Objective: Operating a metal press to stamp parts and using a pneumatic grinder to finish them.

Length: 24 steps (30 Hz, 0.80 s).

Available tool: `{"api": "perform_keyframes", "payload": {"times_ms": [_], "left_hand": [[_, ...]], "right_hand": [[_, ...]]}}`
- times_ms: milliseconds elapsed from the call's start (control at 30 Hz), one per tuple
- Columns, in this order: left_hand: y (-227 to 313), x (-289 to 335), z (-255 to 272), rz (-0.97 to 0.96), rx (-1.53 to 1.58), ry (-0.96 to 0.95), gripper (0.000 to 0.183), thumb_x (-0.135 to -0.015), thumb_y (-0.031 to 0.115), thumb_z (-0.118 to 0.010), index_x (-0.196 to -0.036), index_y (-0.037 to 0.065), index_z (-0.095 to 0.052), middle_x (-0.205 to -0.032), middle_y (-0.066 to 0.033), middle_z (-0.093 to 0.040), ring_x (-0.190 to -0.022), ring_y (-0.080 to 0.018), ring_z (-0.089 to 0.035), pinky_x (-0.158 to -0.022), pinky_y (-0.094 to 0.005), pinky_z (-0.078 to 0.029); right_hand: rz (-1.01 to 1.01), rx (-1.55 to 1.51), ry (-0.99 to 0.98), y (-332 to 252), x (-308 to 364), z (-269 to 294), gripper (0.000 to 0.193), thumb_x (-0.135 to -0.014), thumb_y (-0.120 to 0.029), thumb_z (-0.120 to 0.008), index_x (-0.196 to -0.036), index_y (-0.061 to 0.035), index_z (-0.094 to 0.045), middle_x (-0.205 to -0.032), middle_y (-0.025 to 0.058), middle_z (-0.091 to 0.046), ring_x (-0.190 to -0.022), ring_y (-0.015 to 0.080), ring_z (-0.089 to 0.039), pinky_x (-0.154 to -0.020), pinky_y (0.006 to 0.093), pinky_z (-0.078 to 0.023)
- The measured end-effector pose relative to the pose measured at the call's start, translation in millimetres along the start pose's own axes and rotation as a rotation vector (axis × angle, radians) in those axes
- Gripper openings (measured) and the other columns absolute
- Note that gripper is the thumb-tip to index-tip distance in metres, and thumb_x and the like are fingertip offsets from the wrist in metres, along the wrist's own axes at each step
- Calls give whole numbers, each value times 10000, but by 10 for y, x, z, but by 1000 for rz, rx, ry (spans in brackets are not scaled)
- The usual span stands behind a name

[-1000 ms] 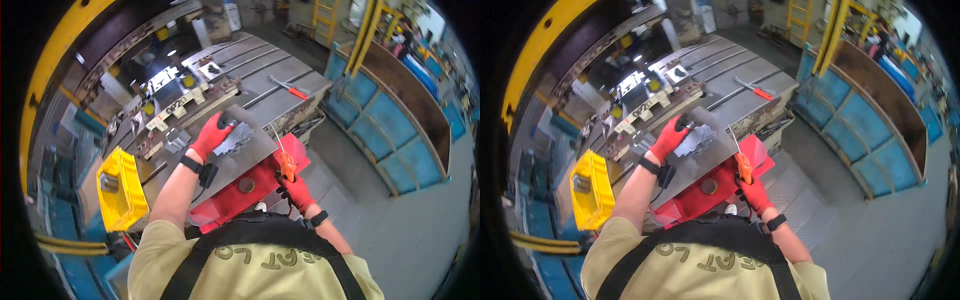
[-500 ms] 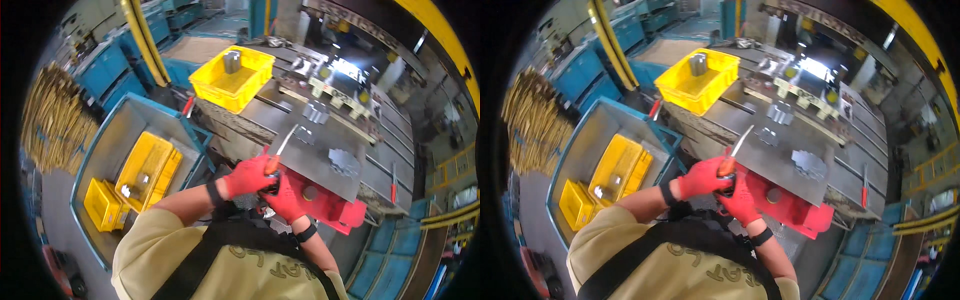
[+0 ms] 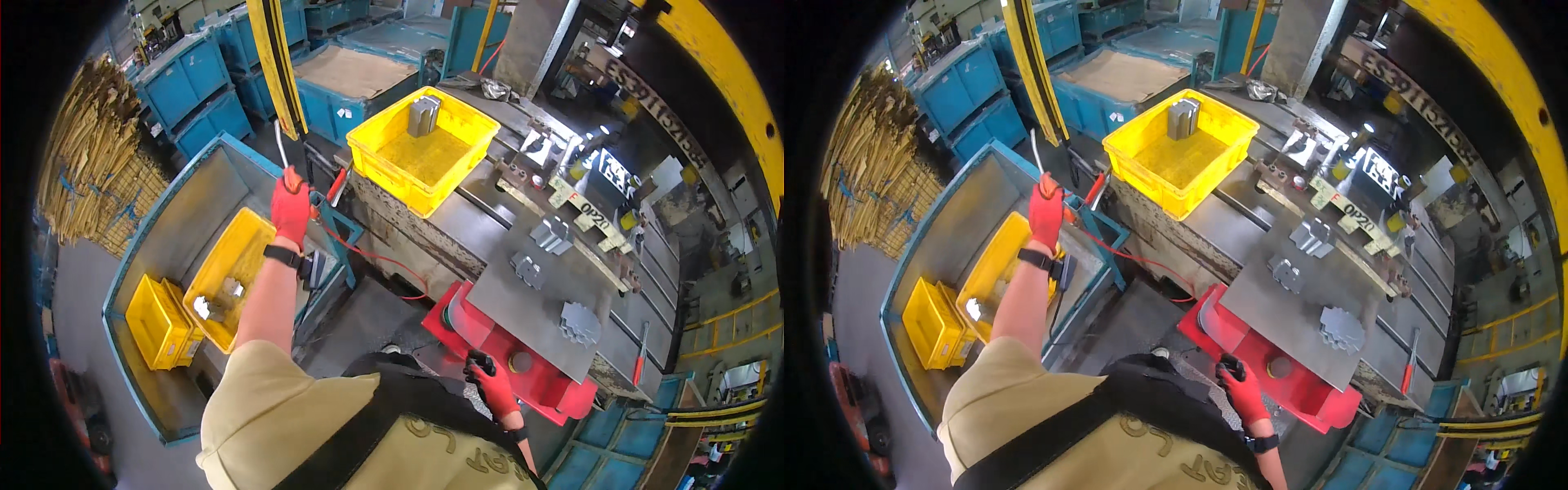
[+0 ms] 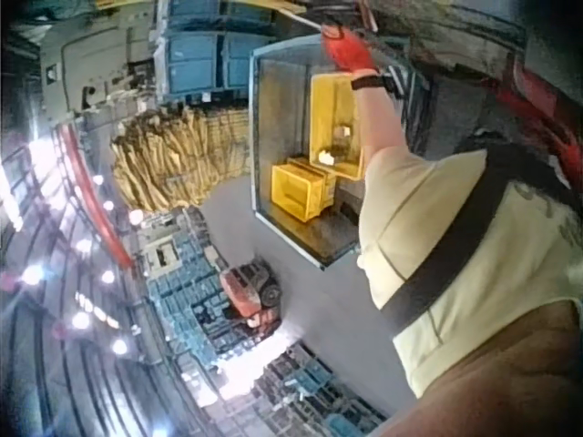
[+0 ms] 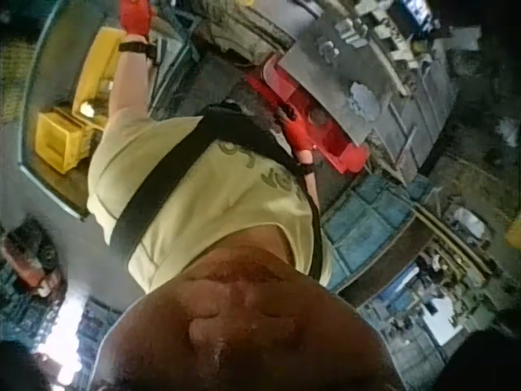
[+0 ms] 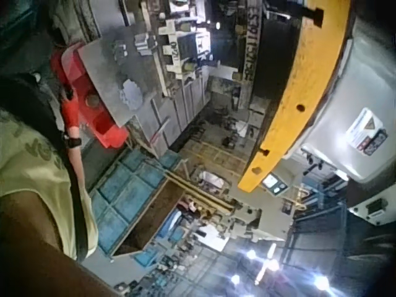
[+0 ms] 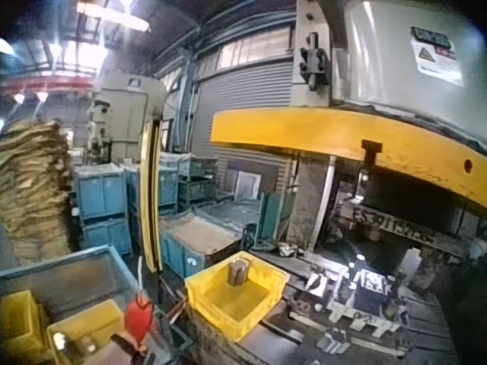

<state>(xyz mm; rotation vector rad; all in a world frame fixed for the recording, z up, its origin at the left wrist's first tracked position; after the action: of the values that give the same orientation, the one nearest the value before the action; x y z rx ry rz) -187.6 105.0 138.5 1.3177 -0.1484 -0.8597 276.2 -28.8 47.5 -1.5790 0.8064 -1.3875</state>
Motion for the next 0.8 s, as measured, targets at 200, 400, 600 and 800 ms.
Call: {"api": "perform_keyframes", "payload": {"times_ms": [200,400,600,800], "left_hand": [[-125,-383,-503,-70,-160,-2,418,-661,190,-597,-1042,73,-472,-929,-125,-540,-875,-294,-506,-752,-364,-397],[-606,-912,-704,-78,-59,-62,433,-642,157,-607,-1056,107,-488,-966,-118,-538,-904,-285,-502,-766,-360,-399],[-785,-933,-888,-26,30,-140,343,-672,157,-588,-978,28,-502,-947,-141,-544,-859,-273,-524,-735,-356,-412],[-647,-650,-296,-239,-58,-21,332,-773,195,-529,-994,-48,-476,-996,-163,-520,-878,-240,-508,-767,-338,-390]], "right_hand": [[-77,-33,86,-8,14,229,212,-776,-116,-536,-967,-23,-527,-862,48,-565,-741,127,-546,-628,241,-439],[-97,200,90,-188,51,129,205,-791,-136,-517,-951,-11,-543,-851,43,-580,-741,98,-537,-621,226,-433],[-128,355,226,-170,152,203,261,-769,-224,-541,-941,-29,-555,-816,70,-584,-715,138,-541,-641,255,-429],[-87,462,463,-602,210,404,327,-726,-294,-564,-966,-73,-541,-878,123,-570,-795,228,-554,-696,314,-428]]}}
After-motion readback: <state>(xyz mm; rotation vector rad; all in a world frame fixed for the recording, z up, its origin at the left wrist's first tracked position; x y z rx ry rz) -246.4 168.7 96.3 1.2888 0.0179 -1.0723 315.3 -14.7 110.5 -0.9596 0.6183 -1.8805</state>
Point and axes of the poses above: each hand's wrist, its own x-axis away from the middle knuckle, its own z-axis out of the back of the hand, y = z × x, the point moved 10 cm from there along -x, towards the middle knuckle
